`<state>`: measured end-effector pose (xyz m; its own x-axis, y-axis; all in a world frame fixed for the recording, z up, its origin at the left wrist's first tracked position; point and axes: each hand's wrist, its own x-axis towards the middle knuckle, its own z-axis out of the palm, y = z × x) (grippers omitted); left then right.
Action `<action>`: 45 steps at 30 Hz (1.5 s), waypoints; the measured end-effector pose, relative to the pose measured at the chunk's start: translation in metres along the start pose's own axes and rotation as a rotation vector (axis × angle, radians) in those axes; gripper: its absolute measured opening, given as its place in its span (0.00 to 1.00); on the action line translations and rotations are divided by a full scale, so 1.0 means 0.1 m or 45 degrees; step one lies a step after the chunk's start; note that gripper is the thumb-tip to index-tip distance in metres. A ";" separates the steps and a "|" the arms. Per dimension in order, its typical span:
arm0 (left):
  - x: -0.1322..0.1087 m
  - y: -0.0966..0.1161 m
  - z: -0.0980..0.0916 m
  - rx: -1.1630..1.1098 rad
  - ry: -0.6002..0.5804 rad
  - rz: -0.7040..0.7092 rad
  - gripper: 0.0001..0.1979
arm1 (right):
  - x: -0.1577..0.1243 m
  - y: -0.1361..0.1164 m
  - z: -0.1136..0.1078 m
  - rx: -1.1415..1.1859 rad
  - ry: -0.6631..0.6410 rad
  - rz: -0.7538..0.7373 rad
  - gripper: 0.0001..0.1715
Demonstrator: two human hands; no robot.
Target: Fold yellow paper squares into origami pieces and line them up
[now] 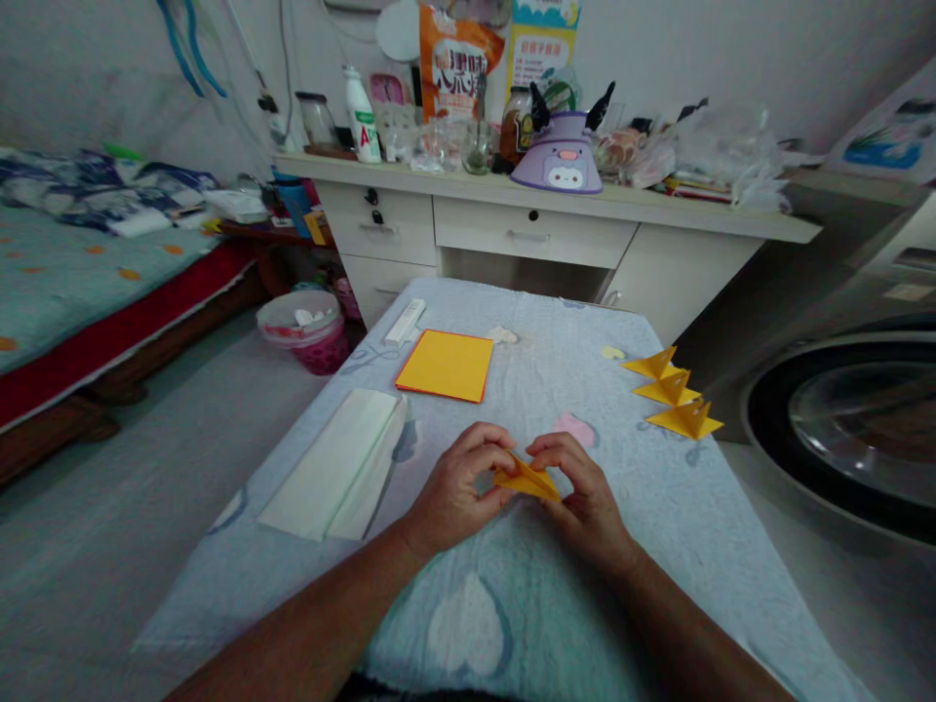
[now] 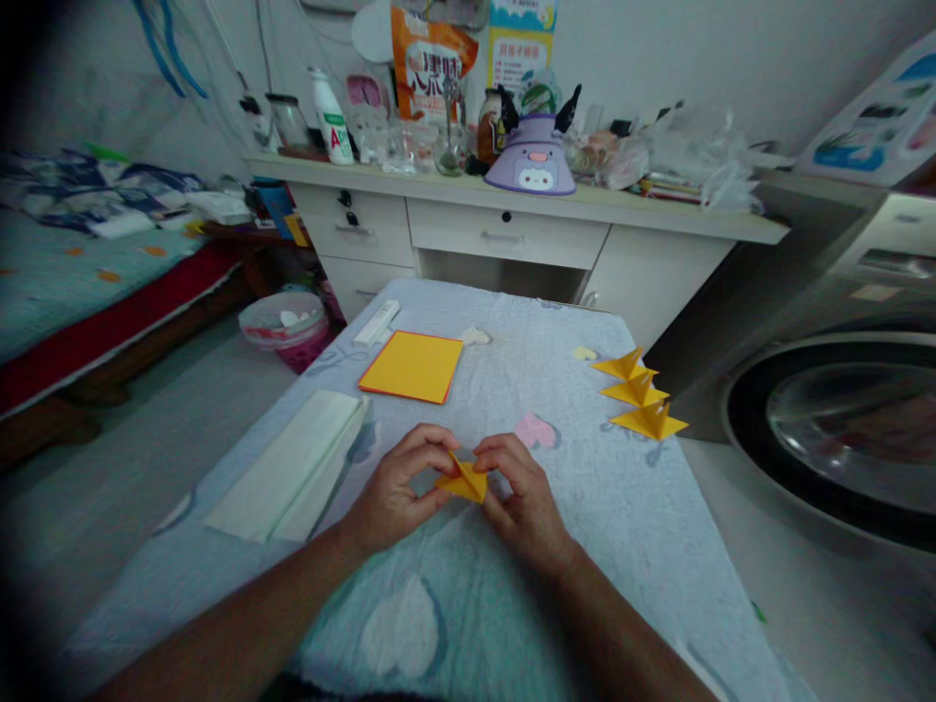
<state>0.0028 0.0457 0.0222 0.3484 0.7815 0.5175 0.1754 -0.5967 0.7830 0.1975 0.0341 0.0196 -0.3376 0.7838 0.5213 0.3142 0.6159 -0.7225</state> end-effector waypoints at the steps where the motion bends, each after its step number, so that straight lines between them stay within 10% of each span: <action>1: 0.00 0.00 0.01 -0.010 0.001 0.005 0.08 | 0.00 0.00 0.00 0.034 -0.014 0.025 0.07; 24: 0.01 -0.14 0.13 -0.606 -0.131 -0.724 0.13 | -0.04 0.08 0.13 0.754 0.021 0.653 0.11; 45: 0.03 -0.15 0.18 -0.758 -0.130 -0.783 0.15 | 0.00 0.08 0.13 0.895 -0.039 0.770 0.14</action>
<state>0.0174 0.0535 0.0057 0.4357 0.8974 -0.0692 -0.1419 0.1444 0.9793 0.1884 0.0380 0.0082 -0.3184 0.9472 -0.0388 -0.1627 -0.0949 -0.9821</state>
